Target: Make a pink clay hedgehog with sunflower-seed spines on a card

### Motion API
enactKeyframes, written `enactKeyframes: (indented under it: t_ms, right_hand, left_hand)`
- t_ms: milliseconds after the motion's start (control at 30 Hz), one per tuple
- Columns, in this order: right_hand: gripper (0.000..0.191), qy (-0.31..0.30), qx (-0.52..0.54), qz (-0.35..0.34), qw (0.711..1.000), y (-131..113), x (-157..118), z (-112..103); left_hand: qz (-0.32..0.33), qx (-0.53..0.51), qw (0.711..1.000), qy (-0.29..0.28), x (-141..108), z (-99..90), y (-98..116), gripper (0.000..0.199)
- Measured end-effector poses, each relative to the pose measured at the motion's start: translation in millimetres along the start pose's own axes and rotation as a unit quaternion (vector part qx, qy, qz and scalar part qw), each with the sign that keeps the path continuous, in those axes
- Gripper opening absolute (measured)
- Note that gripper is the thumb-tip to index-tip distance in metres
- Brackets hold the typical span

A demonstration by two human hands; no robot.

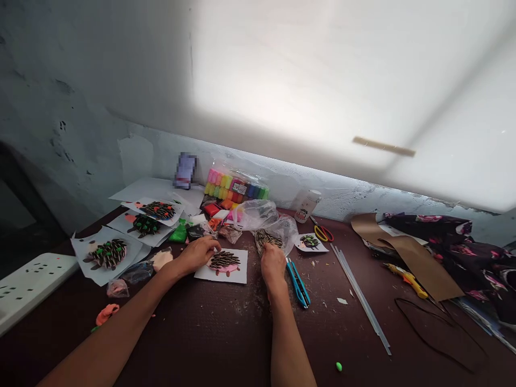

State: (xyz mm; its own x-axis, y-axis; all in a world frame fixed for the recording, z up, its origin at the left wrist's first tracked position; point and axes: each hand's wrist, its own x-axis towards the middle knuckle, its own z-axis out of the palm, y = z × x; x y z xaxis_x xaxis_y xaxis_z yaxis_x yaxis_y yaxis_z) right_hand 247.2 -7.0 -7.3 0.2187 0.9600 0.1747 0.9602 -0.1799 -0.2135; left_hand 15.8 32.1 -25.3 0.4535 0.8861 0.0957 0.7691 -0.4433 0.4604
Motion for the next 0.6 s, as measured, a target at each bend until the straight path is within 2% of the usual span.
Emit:
enactKeyframes:
  t_ms: [267, 433, 600]
  right_hand:
    - [0.028, -0.019, -0.004, -0.008, 1.0, 3.0, 1.6, 6.9]
    - [0.021, -0.014, -0.005, -0.01, 1.0, 5.4, 2.9, 9.3]
    - [0.022, -0.008, 0.0, 0.0, 1.0, 4.2, 1.7, 6.4]
  left_hand:
    - [0.007, -0.003, 1.0, 0.01, 1.0, 3.0, -2.5, 0.029]
    - [0.01, -0.004, 1.0, 0.013, 1.3, 4.6, -4.1, 0.028]
    - [0.006, -0.005, 1.0, 0.011, 1.3, 5.2, -4.8, 0.027]
